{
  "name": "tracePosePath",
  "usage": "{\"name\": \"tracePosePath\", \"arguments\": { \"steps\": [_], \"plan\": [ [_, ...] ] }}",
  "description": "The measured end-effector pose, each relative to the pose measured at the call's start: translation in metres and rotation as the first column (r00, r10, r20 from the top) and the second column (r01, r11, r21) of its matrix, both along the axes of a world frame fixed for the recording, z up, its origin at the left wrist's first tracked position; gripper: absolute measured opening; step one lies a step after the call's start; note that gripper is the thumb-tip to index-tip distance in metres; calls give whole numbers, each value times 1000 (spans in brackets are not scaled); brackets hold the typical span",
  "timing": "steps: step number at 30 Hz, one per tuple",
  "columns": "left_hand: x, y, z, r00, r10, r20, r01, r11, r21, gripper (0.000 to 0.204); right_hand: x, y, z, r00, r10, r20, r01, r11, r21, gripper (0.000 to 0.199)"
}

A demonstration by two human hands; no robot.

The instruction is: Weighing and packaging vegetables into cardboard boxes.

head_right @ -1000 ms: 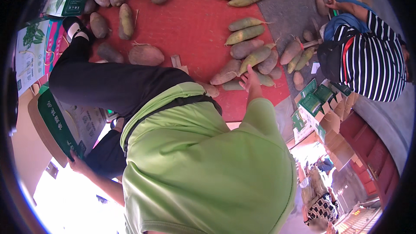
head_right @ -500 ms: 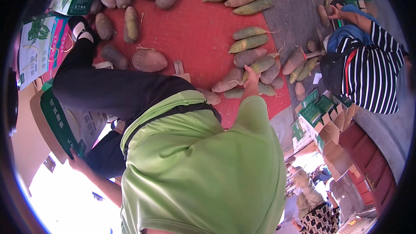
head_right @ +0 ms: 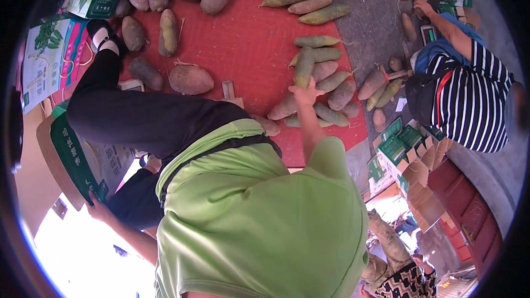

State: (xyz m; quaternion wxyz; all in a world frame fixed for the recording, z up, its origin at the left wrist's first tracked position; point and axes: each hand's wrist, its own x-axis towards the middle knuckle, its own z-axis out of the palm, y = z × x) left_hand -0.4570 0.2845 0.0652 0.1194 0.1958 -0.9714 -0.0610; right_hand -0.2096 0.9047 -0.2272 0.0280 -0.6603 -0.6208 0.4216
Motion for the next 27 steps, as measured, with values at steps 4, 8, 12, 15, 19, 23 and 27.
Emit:
{"name": "tracePosePath", "arguments": {
  "steps": [4, 8, 12, 15, 19, 23, 27],
  "plan": [
    [0, 4, -1, 1000, -1, 7, 1, 1000, 19, 40, -43, -18, -1, 947, 231, -223, -248, 967, -51, 73],
    [3, -2, -1, 1000, 10, 5, -10, 999, 36, 39, -138, -47, 40, 826, 217, -521, -302, 950, -84, 62],
    [1, -6, -3, 1000, -12, 1, 12, 999, 53, 39, -171, -4, 40, 797, 135, -589, -247, 962, -114, 52],
    [0, 5, -3, 1000, 13, 3, -13, 999, 31, 39, -124, 80, -11, 885, 462, 63, -458, 836, 301, 59],
    [1, -2, -1, 999, 46, 8, -46, 999, 25, 38, -77, 114, -3, 798, 65, 600, -135, 988, 73, 85],
    [1, 1, 2, 998, 54, 24, -54, 998, 33, 36, -95, 96, 21, 603, 370, 707, -324, 923, -207, 95],
    [2, 4, 2, 998, 59, 34, -62, 995, 74, 35, -104, 74, 22, 498, 504, 706, -496, 833, -245, 92]
  ]
}}
